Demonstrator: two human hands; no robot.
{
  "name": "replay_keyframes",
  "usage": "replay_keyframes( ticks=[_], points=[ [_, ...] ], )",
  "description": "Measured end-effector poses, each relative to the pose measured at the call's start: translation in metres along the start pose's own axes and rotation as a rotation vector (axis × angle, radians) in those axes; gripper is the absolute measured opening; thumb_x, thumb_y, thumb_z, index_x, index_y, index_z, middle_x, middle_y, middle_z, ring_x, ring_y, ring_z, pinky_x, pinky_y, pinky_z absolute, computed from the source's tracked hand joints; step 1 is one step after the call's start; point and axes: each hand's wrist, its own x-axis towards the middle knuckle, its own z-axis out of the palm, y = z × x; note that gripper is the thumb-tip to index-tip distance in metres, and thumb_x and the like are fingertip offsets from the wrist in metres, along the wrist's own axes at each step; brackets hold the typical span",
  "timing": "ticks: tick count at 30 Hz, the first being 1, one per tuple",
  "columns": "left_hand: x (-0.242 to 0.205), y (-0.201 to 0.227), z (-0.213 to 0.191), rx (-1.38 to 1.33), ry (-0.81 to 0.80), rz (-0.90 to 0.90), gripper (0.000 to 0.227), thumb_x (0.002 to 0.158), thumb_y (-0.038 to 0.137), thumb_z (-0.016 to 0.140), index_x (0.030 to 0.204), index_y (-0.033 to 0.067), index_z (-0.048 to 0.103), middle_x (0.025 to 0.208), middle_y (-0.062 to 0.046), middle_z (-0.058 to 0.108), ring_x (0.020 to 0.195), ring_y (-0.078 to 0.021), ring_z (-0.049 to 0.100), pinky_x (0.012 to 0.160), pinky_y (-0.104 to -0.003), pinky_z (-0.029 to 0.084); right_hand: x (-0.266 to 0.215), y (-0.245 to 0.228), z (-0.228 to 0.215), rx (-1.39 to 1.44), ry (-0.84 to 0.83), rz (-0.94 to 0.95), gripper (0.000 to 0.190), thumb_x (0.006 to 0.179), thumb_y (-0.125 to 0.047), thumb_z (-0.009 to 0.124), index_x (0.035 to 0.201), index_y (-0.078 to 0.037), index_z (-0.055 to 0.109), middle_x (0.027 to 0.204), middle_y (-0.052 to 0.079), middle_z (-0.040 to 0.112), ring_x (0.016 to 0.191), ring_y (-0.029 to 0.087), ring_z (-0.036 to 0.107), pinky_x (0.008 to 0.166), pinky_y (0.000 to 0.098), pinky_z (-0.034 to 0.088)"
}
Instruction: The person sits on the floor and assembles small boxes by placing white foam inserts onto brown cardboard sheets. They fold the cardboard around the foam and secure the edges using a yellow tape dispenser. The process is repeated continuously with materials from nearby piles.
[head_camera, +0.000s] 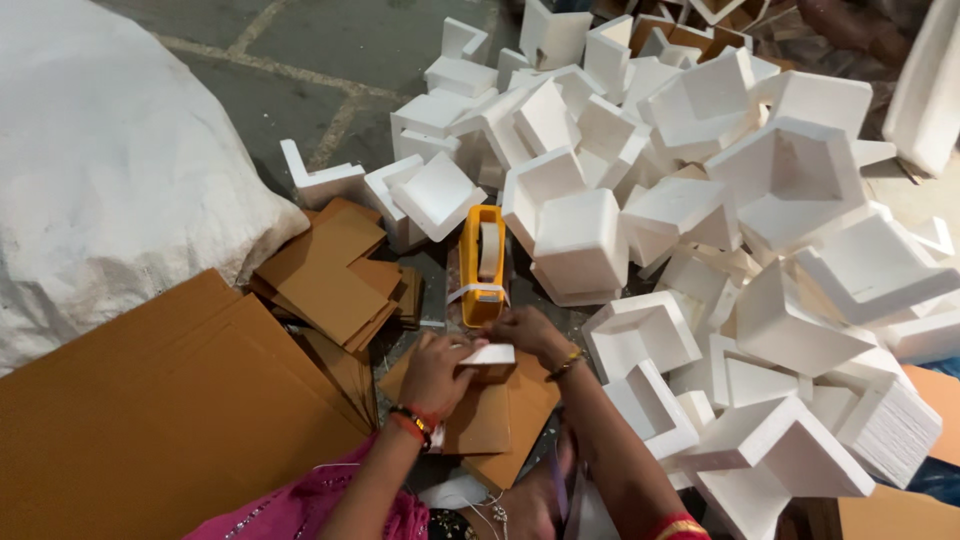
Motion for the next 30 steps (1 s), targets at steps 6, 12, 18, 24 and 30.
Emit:
replay_keyframes(
  ticks=[6, 12, 18, 24, 30],
  points=[
    [-0.041, 0.050, -0.009, 0.128, 0.101, 0.435, 0.040, 0.087, 0.010, 0.072, 0.124, 0.0258, 0.072, 0.117, -0.001, 0.070, 0.112, -0.0223, 0.062, 0.107, -0.048, 0.045, -0.102, 0.023, 0.007, 0.489, -0.108, -0.076, 0.035, 0.096, -0.024, 0.068, 0.120, 0.000, 0.073, 0.145, 0.008, 0.063, 0.114, 0.017, 0.065, 0.093, 0.0281, 0.055],
    [-0.060, 0.106, -0.040, 0.064, 0.111, 0.777, 0.029, 0.095, 0.021, 0.069, 0.124, 0.0257, 0.072, 0.118, -0.001, 0.068, 0.113, -0.0239, 0.062, 0.111, -0.048, 0.042, -0.174, 0.037, 0.019, 1.182, 0.042, 0.000, 0.054, 0.099, -0.029, 0.057, 0.148, -0.007, 0.052, 0.148, 0.018, 0.053, 0.122, 0.023, 0.062, 0.102, 0.0354, 0.053],
    [-0.055, 0.103, -0.035, -0.044, 0.277, 0.162, 0.041, 0.092, 0.040, 0.072, 0.127, 0.0191, 0.065, 0.122, -0.003, 0.064, 0.113, -0.0280, 0.063, 0.108, -0.052, 0.043, -0.177, 0.013, 0.017, 1.417, 0.106, -0.063, 0.047, 0.099, -0.030, 0.059, 0.141, -0.006, 0.057, 0.134, 0.016, 0.060, 0.112, 0.020, 0.062, 0.093, 0.0339, 0.053],
    [-0.039, 0.016, -0.009, -0.755, -0.253, -0.518, 0.088, 0.097, 0.060, 0.052, 0.169, 0.0330, 0.011, 0.162, -0.010, 0.034, 0.139, -0.0358, 0.047, 0.109, -0.051, 0.044, -0.160, 0.012, 0.037, 0.848, 0.156, -0.098, 0.041, 0.100, -0.030, 0.061, 0.133, -0.006, 0.062, 0.121, 0.014, 0.066, 0.101, 0.018, 0.063, 0.085, 0.0325, 0.053],
    [-0.029, -0.010, 0.023, -0.813, 0.014, -0.443, 0.068, 0.098, 0.053, 0.054, 0.154, 0.0197, 0.034, 0.161, -0.016, 0.042, 0.149, -0.0343, 0.038, 0.116, -0.046, 0.035, -0.006, -0.022, 0.004, 0.460, 0.615, -0.281, 0.033, 0.098, -0.031, 0.066, 0.115, -0.003, 0.071, 0.090, 0.003, 0.075, 0.075, 0.008, 0.065, 0.065, 0.0255, 0.053]
  ],
)
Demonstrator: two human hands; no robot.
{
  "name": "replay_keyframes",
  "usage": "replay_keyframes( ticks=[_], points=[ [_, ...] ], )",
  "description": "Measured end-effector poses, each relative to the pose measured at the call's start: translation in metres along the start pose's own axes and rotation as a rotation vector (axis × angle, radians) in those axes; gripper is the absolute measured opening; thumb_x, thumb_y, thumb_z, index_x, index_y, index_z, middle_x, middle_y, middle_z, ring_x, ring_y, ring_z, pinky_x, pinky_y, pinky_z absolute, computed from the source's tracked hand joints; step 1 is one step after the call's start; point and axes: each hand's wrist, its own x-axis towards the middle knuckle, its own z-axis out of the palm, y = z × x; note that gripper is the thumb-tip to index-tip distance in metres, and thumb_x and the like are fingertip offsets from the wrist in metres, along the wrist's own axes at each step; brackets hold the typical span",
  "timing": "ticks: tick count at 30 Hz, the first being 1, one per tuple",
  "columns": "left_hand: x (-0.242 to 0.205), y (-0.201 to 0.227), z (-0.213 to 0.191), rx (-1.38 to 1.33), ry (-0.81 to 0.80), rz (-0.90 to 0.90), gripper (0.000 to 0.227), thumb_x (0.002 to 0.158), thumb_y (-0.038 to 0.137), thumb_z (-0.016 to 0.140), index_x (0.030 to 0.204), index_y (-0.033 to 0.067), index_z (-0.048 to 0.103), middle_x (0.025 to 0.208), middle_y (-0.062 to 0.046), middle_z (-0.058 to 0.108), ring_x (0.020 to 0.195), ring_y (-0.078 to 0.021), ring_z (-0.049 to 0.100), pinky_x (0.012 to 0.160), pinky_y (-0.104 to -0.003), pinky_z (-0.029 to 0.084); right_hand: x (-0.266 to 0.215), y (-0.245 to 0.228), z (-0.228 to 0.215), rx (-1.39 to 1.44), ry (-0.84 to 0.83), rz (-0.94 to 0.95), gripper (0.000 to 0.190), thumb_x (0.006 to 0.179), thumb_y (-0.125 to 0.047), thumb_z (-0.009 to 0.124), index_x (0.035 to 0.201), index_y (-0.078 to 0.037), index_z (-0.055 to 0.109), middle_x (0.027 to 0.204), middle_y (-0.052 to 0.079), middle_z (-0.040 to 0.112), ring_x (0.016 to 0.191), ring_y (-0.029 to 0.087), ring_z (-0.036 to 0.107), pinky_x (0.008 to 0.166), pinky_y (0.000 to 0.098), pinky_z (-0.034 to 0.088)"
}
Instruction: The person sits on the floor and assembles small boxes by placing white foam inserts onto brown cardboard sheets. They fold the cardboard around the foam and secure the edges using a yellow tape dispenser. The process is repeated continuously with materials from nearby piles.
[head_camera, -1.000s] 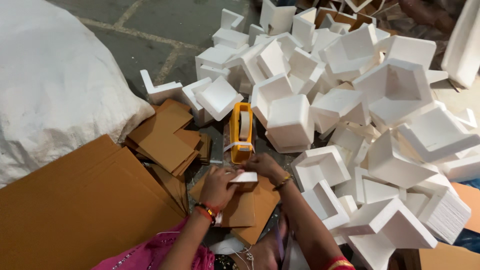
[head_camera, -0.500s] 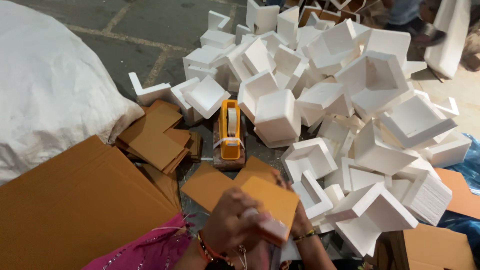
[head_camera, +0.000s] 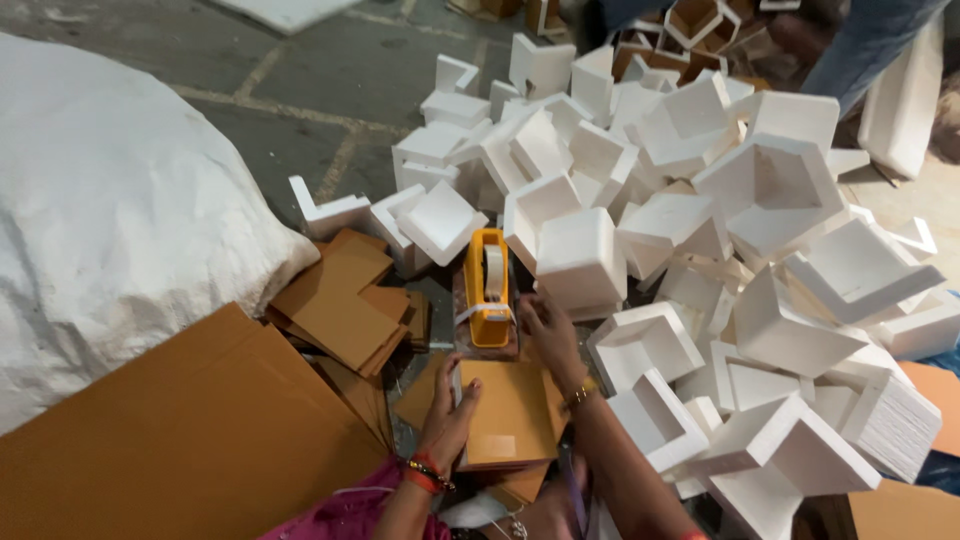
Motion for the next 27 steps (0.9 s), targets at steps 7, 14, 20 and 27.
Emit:
replay_keyframes(
  ticks=[7, 14, 20, 27],
  points=[
    [0.017, -0.051, 0.012, -0.180, 0.037, -0.153, 0.059, 0.101, 0.044, 0.049, 0.152, 0.0191, 0.033, 0.151, -0.011, 0.048, 0.139, -0.0280, 0.049, 0.111, -0.040, 0.040, -0.006, -0.075, 0.023, -0.580, -0.039, 0.053, 0.025, 0.096, -0.029, 0.070, 0.102, -0.006, 0.078, 0.073, 0.009, 0.072, 0.063, 0.015, 0.067, 0.060, 0.0316, 0.053],
    [0.033, -0.032, 0.046, -0.251, 0.053, 0.011, 0.053, 0.110, 0.048, 0.037, 0.147, 0.0117, 0.048, 0.150, -0.016, 0.054, 0.140, -0.0310, 0.051, 0.114, -0.039, 0.038, -0.130, -0.106, 0.011, -0.464, 0.047, 0.126, 0.025, 0.090, -0.022, 0.074, 0.108, -0.005, 0.077, 0.077, 0.011, 0.080, 0.070, 0.015, 0.075, 0.064, 0.0296, 0.056],
    [0.017, -0.016, 0.054, -0.106, 0.038, -0.095, 0.057, 0.101, 0.043, 0.050, 0.148, 0.0124, 0.040, 0.158, -0.015, 0.042, 0.149, -0.0290, 0.038, 0.115, -0.041, 0.038, -0.108, -0.114, -0.004, -0.711, -0.245, 0.329, 0.056, 0.089, -0.032, 0.069, 0.137, -0.010, 0.051, 0.086, 0.008, 0.075, 0.066, 0.025, 0.079, 0.067, 0.0347, 0.059],
    [0.024, -0.038, 0.055, -0.131, 0.023, -0.010, 0.065, 0.095, 0.030, 0.068, 0.148, 0.0091, 0.035, 0.158, -0.017, 0.041, 0.153, -0.0290, 0.031, 0.121, -0.040, 0.026, -0.014, -0.091, 0.017, -0.962, -0.223, 0.297, 0.051, 0.091, -0.057, 0.072, 0.089, -0.007, 0.082, 0.074, 0.018, 0.072, 0.070, 0.029, 0.070, 0.065, 0.0398, 0.052]
  ],
)
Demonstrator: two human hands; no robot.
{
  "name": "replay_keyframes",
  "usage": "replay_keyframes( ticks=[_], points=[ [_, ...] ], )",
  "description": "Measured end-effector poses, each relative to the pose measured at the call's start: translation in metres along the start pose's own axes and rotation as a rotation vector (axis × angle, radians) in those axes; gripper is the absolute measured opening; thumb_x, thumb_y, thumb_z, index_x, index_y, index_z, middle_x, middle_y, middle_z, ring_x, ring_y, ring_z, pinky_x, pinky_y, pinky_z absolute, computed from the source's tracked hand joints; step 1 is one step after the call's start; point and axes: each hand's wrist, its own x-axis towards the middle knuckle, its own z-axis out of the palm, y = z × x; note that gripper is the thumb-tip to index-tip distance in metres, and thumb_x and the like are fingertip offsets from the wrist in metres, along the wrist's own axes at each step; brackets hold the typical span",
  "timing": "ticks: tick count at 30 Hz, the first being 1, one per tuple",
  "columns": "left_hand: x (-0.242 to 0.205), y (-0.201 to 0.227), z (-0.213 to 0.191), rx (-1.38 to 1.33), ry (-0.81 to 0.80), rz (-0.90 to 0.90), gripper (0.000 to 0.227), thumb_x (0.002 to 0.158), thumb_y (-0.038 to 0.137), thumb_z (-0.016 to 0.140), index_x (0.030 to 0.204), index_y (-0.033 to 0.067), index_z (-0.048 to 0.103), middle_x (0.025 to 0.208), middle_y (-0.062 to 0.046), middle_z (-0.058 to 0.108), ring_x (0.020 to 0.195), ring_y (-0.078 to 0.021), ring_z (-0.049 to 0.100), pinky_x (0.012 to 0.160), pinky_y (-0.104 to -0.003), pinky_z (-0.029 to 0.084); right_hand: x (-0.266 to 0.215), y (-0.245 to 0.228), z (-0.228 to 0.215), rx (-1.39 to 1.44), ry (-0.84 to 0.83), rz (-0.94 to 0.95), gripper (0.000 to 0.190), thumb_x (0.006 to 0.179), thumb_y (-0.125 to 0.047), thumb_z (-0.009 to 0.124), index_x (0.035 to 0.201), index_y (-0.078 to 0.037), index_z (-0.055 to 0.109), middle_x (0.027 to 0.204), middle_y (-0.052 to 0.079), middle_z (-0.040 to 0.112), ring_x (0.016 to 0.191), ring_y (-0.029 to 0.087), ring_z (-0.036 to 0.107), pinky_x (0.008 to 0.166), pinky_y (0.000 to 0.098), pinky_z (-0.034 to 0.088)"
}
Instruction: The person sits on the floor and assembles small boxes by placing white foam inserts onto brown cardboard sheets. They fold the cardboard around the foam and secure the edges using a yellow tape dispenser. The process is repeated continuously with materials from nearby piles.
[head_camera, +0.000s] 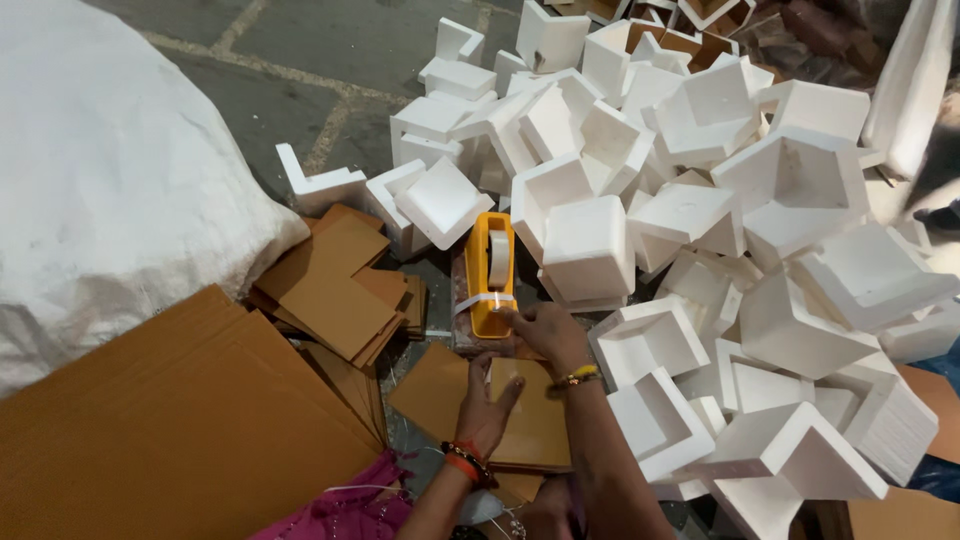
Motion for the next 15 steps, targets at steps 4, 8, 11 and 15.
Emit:
replay_keyframes(
  ticks=[4, 8, 11, 15],
  points=[
    [0.000, 0.013, 0.000, 0.081, 0.014, 0.017, 0.069, 0.091, 0.031, 0.073, 0.146, 0.0107, 0.037, 0.150, -0.017, 0.049, 0.143, -0.0280, 0.043, 0.116, -0.041, 0.032, 0.033, 0.029, 0.029, 0.242, -0.036, -0.110, 0.045, 0.084, -0.049, 0.080, 0.087, -0.004, 0.082, 0.069, 0.017, 0.073, 0.063, 0.027, 0.068, 0.060, 0.0389, 0.052],
    [0.001, 0.035, -0.003, 0.167, 0.030, -0.201, 0.069, 0.087, 0.036, 0.075, 0.143, 0.0146, 0.040, 0.118, -0.018, 0.069, 0.109, -0.0323, 0.070, 0.093, -0.042, 0.055, 0.046, 0.043, 0.043, 0.344, -0.088, -0.173, 0.033, 0.080, -0.037, 0.080, 0.090, -0.006, 0.083, 0.070, 0.010, 0.076, 0.060, 0.016, 0.070, 0.060, 0.0335, 0.054],
    [-0.008, 0.060, -0.007, 0.083, -0.049, -0.223, 0.066, 0.086, 0.037, 0.074, 0.140, 0.0179, 0.041, 0.103, -0.014, 0.074, 0.093, -0.0318, 0.077, 0.076, -0.041, 0.060, 0.034, 0.040, 0.030, 0.213, -0.097, -0.196, 0.029, 0.081, -0.033, 0.080, 0.091, -0.006, 0.083, 0.072, 0.007, 0.074, 0.060, 0.015, 0.068, 0.062, 0.0315, 0.054],
    [-0.047, 0.109, -0.007, 0.425, -0.138, 0.262, 0.062, 0.088, 0.038, 0.077, 0.138, 0.0204, 0.046, 0.114, -0.012, 0.075, 0.100, -0.0339, 0.076, 0.077, -0.042, 0.059, -0.018, 0.062, -0.010, 0.793, -0.227, -0.081, 0.035, 0.096, -0.035, 0.071, 0.098, -0.001, 0.078, 0.083, 0.004, 0.070, 0.074, 0.014, 0.062, 0.070, 0.0309, 0.052]
  ],
)
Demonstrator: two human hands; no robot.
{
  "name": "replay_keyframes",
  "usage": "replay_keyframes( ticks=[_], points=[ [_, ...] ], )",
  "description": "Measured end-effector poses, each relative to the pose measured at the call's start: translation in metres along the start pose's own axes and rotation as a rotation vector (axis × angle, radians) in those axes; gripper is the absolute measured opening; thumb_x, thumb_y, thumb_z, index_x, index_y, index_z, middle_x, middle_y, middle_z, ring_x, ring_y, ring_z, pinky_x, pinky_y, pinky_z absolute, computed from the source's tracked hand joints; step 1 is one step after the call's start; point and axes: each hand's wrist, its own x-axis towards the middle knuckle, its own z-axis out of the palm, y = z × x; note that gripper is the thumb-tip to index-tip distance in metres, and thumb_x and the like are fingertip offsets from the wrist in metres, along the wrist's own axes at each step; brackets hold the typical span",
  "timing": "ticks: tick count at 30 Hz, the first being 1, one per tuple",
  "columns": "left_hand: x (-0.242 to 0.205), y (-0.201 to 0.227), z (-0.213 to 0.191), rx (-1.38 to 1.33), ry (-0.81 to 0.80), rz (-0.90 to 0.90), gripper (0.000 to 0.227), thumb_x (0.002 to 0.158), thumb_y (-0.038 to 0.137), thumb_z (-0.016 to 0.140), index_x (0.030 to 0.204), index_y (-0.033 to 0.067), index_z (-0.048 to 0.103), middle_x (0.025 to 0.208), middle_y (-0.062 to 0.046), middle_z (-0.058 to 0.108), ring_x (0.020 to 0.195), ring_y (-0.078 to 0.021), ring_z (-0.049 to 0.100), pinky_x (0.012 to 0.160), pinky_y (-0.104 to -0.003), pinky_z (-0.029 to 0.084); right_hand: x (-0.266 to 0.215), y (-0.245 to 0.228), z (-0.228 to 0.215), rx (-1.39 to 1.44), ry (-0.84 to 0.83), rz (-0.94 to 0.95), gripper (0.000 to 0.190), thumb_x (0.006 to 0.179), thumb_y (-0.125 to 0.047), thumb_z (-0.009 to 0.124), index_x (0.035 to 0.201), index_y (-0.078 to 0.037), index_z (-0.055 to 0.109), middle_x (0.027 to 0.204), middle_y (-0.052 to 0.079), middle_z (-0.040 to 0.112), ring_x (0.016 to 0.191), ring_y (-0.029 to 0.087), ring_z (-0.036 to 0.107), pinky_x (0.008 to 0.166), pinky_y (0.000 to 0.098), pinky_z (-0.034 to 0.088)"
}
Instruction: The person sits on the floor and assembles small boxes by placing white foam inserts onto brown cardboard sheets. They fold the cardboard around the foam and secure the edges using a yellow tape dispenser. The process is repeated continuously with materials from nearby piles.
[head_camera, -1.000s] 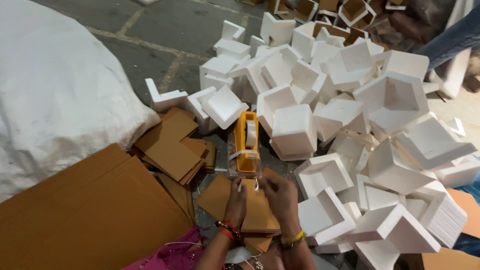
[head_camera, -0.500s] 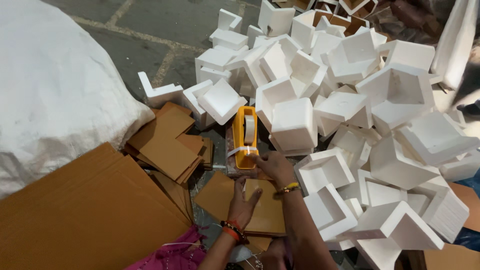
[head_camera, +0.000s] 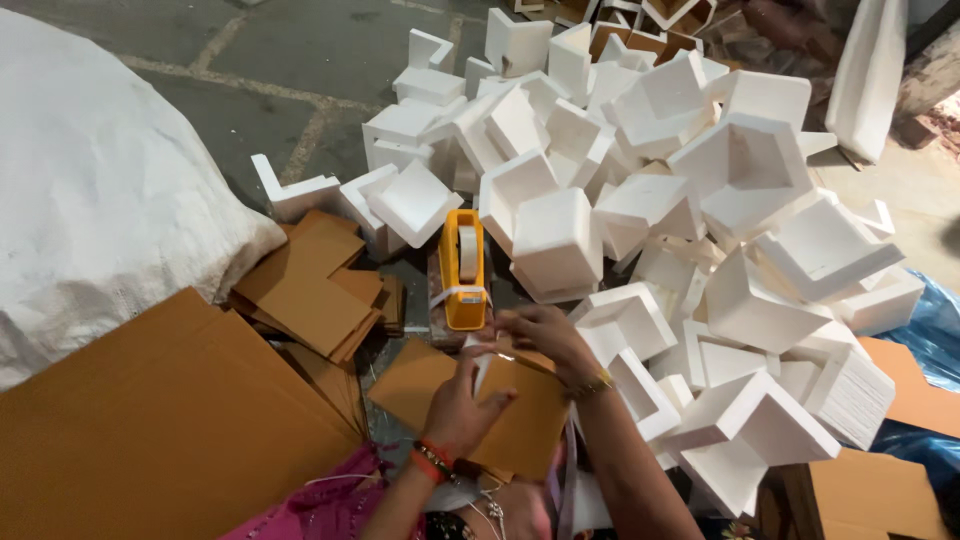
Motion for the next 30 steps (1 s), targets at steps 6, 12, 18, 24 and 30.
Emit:
replay_keyframes(
  ticks=[6, 12, 18, 24, 30],
  points=[
    [-0.043, 0.062, -0.020, 0.272, -0.330, 0.302, 0.083, 0.088, 0.043, 0.076, 0.155, 0.0207, 0.032, 0.130, -0.018, 0.069, 0.102, -0.0430, 0.070, 0.079, -0.049, 0.057, -0.136, 0.046, -0.004, 0.783, -0.173, -0.152, 0.050, 0.093, -0.046, 0.060, 0.116, -0.001, 0.063, 0.128, 0.010, 0.062, 0.127, 0.022, 0.055, 0.111, 0.0348, 0.040],
    [-0.085, 0.058, 0.006, 0.272, -0.607, 0.335, 0.079, 0.102, 0.047, 0.061, 0.163, 0.0173, 0.020, 0.133, -0.023, 0.065, 0.110, -0.0423, 0.070, 0.087, -0.045, 0.059, -0.156, 0.097, 0.010, 0.345, -0.050, -0.418, 0.052, 0.095, -0.035, 0.075, 0.130, -0.007, 0.048, 0.138, 0.008, 0.048, 0.133, 0.019, 0.044, 0.114, 0.0352, 0.034],
    [-0.104, 0.033, 0.020, 0.105, -0.693, 0.420, 0.062, 0.108, 0.031, 0.064, 0.164, 0.0214, 0.041, 0.126, -0.015, 0.065, 0.108, -0.0297, 0.075, 0.095, -0.042, 0.058, -0.149, 0.109, -0.053, 0.243, -0.451, 0.151, 0.048, 0.102, -0.047, 0.052, 0.124, -0.006, 0.064, 0.111, 0.007, 0.070, 0.100, 0.015, 0.064, 0.089, 0.0304, 0.056],
    [-0.070, -0.018, -0.007, -0.453, -0.635, 0.110, 0.088, 0.093, 0.018, 0.073, 0.162, 0.0113, 0.018, 0.139, -0.013, 0.058, 0.111, -0.0238, 0.068, 0.087, -0.031, 0.057, -0.074, 0.074, -0.159, -0.854, -0.687, 0.162, 0.048, 0.111, -0.039, 0.047, 0.118, 0.006, 0.065, 0.101, 0.020, 0.062, 0.090, 0.022, 0.054, 0.085, 0.0371, 0.052],
    [-0.043, -0.066, -0.037, 0.378, -0.011, -0.426, 0.059, 0.092, 0.037, 0.066, 0.143, 0.0149, 0.047, 0.109, -0.007, 0.076, 0.093, -0.0212, 0.077, 0.079, -0.037, 0.062, -0.030, -0.119, -0.361, -0.230, 0.854, -0.553, 0.021, 0.116, -0.015, 0.049, 0.112, 0.002, 0.061, 0.100, 0.015, 0.063, 0.090, 0.020, 0.059, 0.087, 0.0351, 0.053]
  ],
)
